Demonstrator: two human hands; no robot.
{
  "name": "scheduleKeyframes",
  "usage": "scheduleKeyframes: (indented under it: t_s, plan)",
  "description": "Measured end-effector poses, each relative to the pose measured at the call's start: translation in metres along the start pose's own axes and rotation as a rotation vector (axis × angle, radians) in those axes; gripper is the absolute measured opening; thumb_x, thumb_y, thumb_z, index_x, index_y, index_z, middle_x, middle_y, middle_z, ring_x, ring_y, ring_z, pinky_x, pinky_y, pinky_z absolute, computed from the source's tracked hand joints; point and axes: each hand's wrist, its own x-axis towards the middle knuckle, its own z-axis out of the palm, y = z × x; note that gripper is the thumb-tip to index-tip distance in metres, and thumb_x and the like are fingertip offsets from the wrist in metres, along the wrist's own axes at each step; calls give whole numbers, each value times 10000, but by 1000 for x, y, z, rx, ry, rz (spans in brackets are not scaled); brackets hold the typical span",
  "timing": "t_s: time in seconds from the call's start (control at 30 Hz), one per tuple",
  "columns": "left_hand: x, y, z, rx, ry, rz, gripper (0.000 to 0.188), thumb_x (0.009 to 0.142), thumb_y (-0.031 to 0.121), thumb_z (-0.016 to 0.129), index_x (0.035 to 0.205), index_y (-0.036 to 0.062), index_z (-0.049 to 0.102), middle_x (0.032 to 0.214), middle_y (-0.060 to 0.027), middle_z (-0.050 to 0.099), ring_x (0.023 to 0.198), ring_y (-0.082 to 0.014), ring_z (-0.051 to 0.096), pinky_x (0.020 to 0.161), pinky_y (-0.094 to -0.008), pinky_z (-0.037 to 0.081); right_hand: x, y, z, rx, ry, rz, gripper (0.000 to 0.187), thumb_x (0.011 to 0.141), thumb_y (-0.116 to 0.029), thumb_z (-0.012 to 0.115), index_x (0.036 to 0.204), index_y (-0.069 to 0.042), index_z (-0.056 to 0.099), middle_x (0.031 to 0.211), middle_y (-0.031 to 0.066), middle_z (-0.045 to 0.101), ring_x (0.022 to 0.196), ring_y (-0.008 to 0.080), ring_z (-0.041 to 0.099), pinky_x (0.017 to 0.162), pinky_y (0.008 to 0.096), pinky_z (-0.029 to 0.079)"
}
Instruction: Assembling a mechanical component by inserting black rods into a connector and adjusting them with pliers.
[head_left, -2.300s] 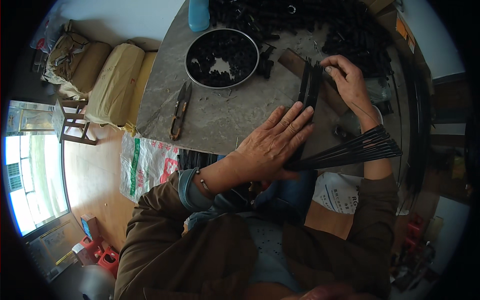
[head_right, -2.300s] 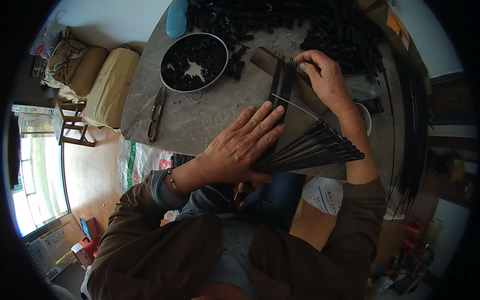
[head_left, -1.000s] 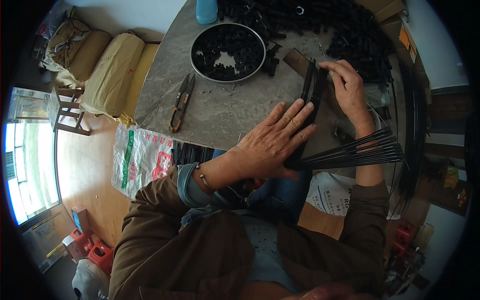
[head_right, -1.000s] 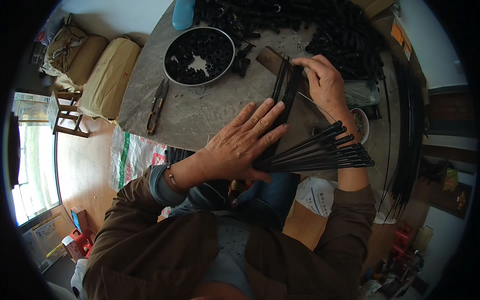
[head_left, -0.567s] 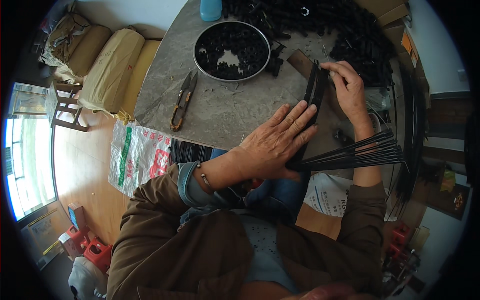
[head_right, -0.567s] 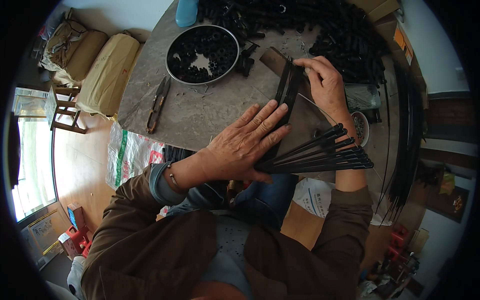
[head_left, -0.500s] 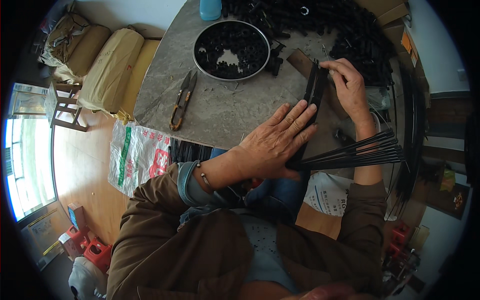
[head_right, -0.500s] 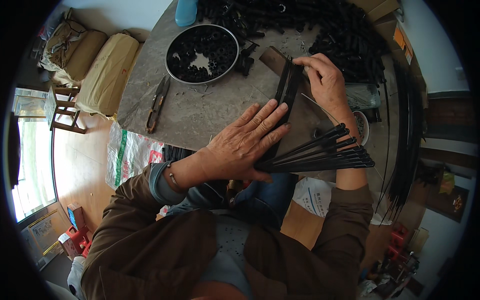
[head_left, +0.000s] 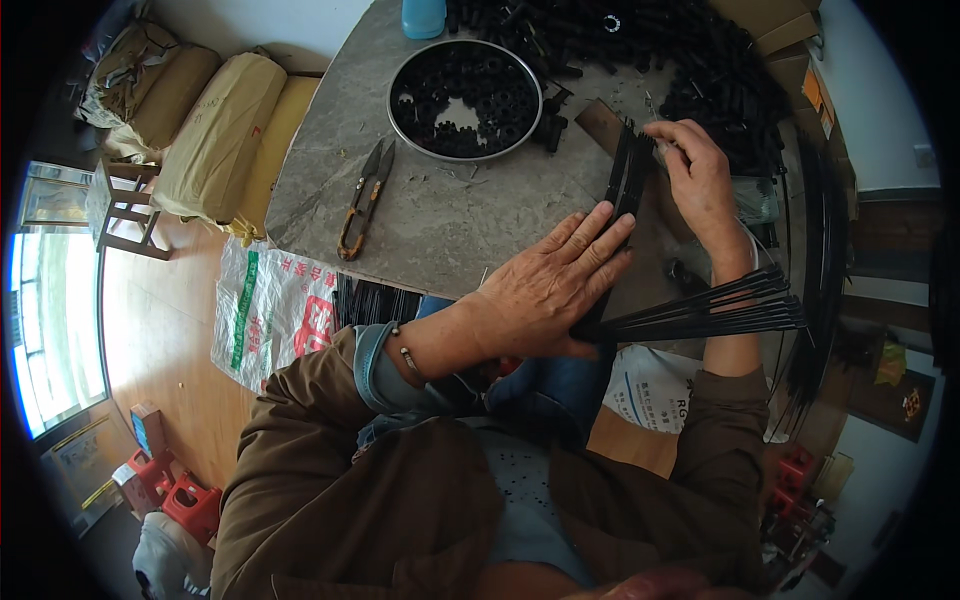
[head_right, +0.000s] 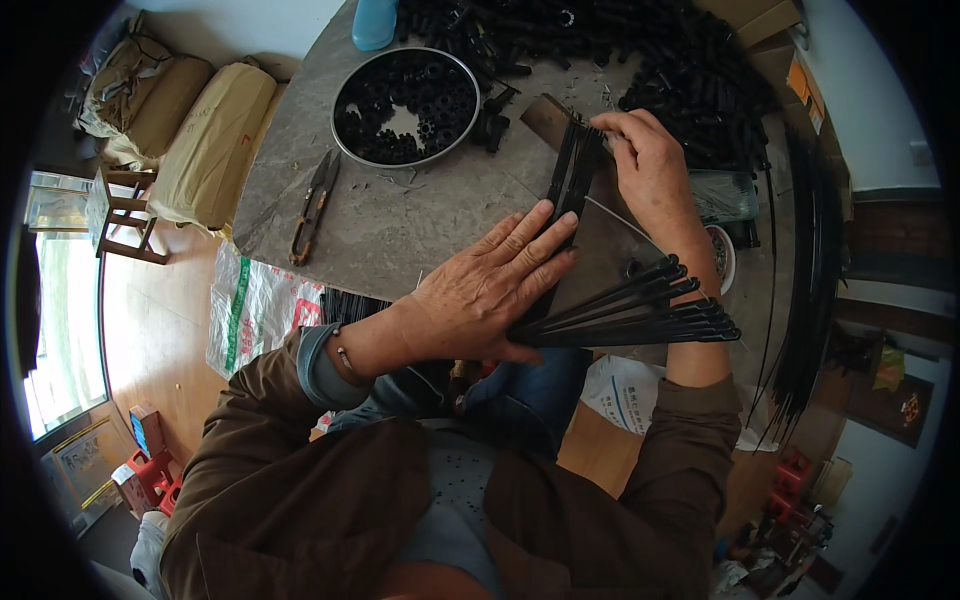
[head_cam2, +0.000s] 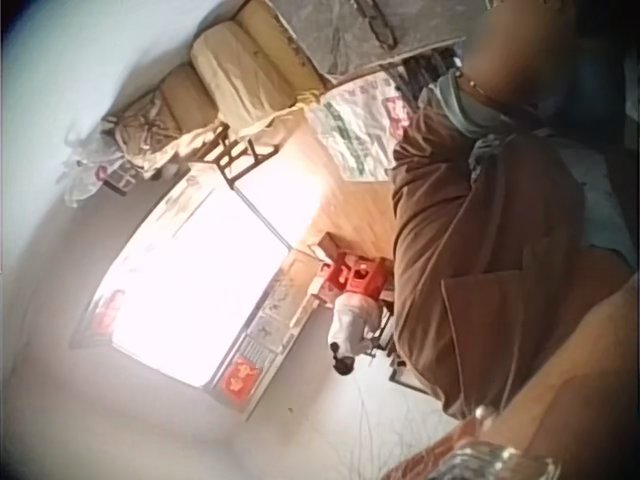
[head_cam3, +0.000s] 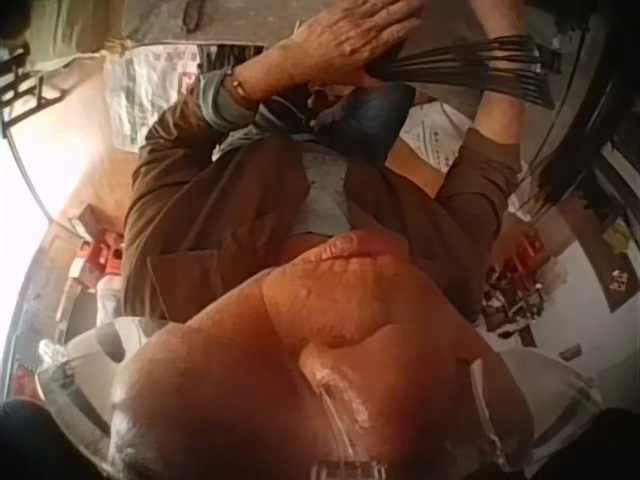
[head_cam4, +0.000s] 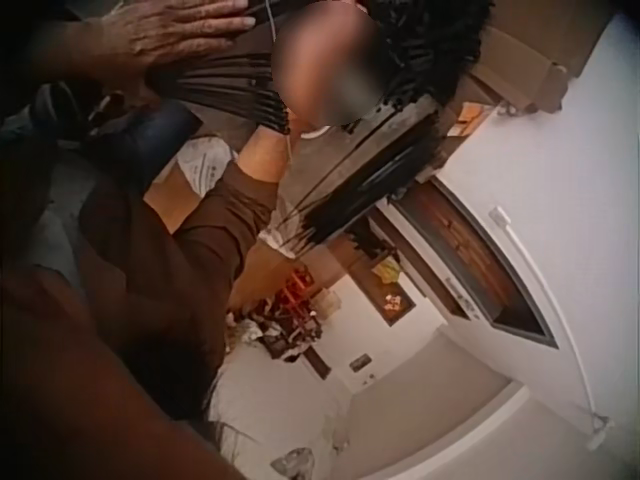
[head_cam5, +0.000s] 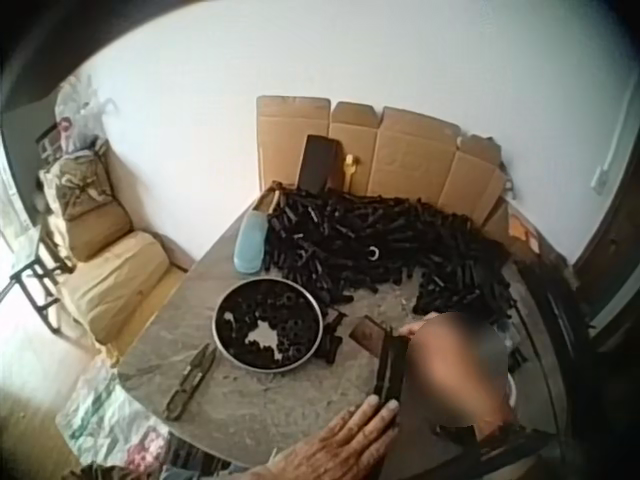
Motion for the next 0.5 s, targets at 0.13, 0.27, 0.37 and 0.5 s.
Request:
scheduleKeyframes:
  t_s: [0.13, 0.27, 0.37, 0.5]
  plan:
    - [0, -1, -1, 14, -26, 0, 1042, 611, 507, 806, 1396, -33, 383, 1535, -241, 224, 1442, -398, 183, 1174, -463, 206, 2, -5, 1, -71, 1, -53, 316, 874, 84, 493, 1114, -40, 657, 999, 91, 618, 924, 201, 628, 833, 281, 492]
    - [0, 0, 0, 6, -26, -5, 1041, 615, 508, 804, 1399, -31, 381, 1537, -237, 223, 1443, -395, 182, 1177, -459, 202, 2, 2, -2, -116, -55, -110, 376, 864, 99, 486, 1136, -86, 669, 979, 79, 594, 888, 196, 609, 807, 276, 482]
    - [-1, 0, 0, 12, -11, -1, 1041, 615, 502, 807, 1404, -25, 377, 1536, -233, 226, 1444, -390, 182, 1181, -458, 197, 2, 3, -3, -164, -64, -122, 375, 863, 100, 486, 1133, -82, 671, 962, 73, 587, 874, 199, 606, 792, 276, 480]
    - [-1, -1, -1, 3, -18, -8, 1039, 621, 505, 804, 1409, -19, 373, 1537, -232, 225, 1447, -383, 177, 1184, -458, 185, 3, 3, -2, -166, -58, -157, 364, 866, 100, 486, 1126, -78, 669, 961, 71, 587, 871, 201, 610, 785, 275, 483]
